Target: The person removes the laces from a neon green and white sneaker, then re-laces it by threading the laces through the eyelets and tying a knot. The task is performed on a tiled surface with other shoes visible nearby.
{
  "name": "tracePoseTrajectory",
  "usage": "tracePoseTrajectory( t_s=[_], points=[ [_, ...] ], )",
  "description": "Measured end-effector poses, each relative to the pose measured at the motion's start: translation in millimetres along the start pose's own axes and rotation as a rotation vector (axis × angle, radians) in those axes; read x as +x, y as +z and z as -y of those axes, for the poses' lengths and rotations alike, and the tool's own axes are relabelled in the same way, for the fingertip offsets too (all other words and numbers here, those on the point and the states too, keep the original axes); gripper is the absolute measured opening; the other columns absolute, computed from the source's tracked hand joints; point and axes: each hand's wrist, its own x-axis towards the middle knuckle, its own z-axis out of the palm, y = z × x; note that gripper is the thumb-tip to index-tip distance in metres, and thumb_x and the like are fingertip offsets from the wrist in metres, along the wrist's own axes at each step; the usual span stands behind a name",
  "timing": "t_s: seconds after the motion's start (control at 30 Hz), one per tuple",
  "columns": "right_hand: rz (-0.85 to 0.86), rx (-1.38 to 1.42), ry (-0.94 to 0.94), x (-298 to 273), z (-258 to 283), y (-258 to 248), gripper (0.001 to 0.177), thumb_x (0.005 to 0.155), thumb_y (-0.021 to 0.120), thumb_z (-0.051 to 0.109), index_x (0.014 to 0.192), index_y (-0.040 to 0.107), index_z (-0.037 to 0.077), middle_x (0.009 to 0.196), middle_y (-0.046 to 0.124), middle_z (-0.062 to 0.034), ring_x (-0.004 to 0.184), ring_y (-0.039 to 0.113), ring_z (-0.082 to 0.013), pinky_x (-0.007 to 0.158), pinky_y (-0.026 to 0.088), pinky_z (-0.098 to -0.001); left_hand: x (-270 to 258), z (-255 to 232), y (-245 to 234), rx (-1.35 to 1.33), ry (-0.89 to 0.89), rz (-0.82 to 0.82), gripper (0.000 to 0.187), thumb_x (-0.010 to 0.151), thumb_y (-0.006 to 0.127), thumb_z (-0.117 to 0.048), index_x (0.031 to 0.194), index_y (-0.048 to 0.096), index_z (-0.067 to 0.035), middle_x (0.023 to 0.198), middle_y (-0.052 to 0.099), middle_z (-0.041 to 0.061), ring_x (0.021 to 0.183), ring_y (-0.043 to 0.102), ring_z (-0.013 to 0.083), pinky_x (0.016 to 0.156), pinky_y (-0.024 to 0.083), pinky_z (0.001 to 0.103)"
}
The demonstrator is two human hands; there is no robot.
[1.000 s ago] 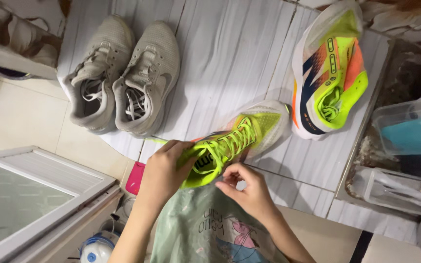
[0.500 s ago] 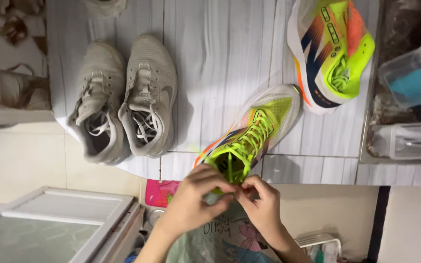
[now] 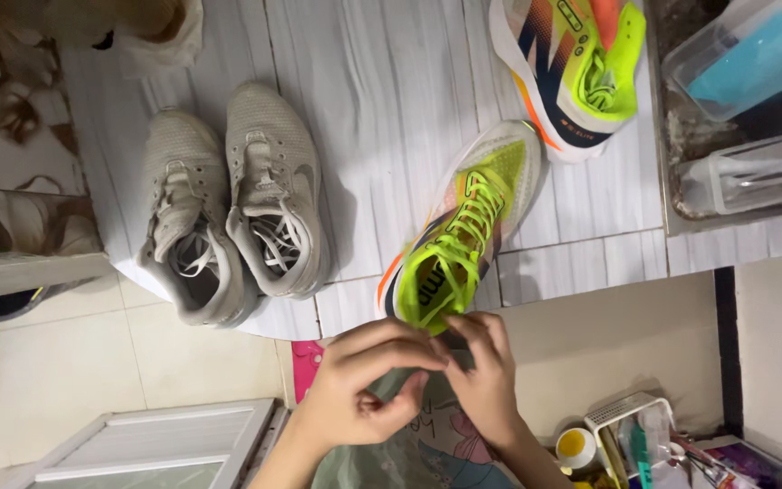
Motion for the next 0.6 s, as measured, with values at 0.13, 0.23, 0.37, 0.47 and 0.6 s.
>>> tracePoseTrajectory(
  t_s=[0.13,0.23,0.37,0.47,0.6],
  points=[
    [-0.132,0.377,0.126,-12,-19,17,0.029,0.087,0.077,-0.001,0.111,0.060,0.001,0.115,0.056,-0.0092,0.098,0.070,-0.0150,0.081,0.062,-0.0291,-5,-22,-11,0.104,0.136,-0.024,0.027,0.081,0.066,0.008,0.102,0.074,-0.007,0.105,0.072,0.007,0.102,0.075,0.0240,0.092,0.062,0.035],
    [-0.064,0.531,0.318,-15,-35,28,0.022,0.089,0.075,-0.006,0.106,0.062,-0.001,0.095,0.069,-0.0052,0.086,0.069,-0.0114,0.075,0.058,-0.0260,-5,-28,-18,0.107,0.094,0.041,0.032,0.081,0.057,0.012,0.100,0.075,-0.006,0.106,0.074,0.008,0.100,0.076,0.0235,0.086,0.060,0.033],
    [-0.061,0.787,0.554,-18,-40,24,0.027,0.083,0.070,-0.010,0.105,0.061,0.001,0.088,0.066,-0.0058,0.076,0.063,-0.0144,0.068,0.053,-0.0283,12,-4,-8,-0.145,0.069,0.089,0.037,0.083,0.044,0.014,0.107,0.068,-0.001,0.115,0.070,0.012,0.104,0.072,0.0254,0.098,0.058,0.036],
    [-0.071,1.254,0.705,-9,-37,0,0.019,0.088,0.059,-0.008,0.103,0.067,0.001,0.093,0.068,-0.0072,0.081,0.067,-0.0156,0.073,0.056,-0.0303,38,30,13,-0.326,-0.288,0.145,0.037,0.082,0.042,0.013,0.107,0.066,0.000,0.100,0.072,0.014,0.094,0.072,0.0258,0.083,0.058,0.035],
    [-0.210,1.225,0.595,26,-30,-5,0.009,0.095,0.058,-0.005,0.095,0.067,-0.002,0.096,0.069,-0.0083,0.086,0.069,-0.0183,0.081,0.059,-0.0334,42,72,34,0.421,-0.082,0.230,0.012,0.085,0.066,-0.002,0.096,0.071,-0.001,0.088,0.074,0.016,0.085,0.073,0.0322,0.076,0.057,0.040]
  ],
)
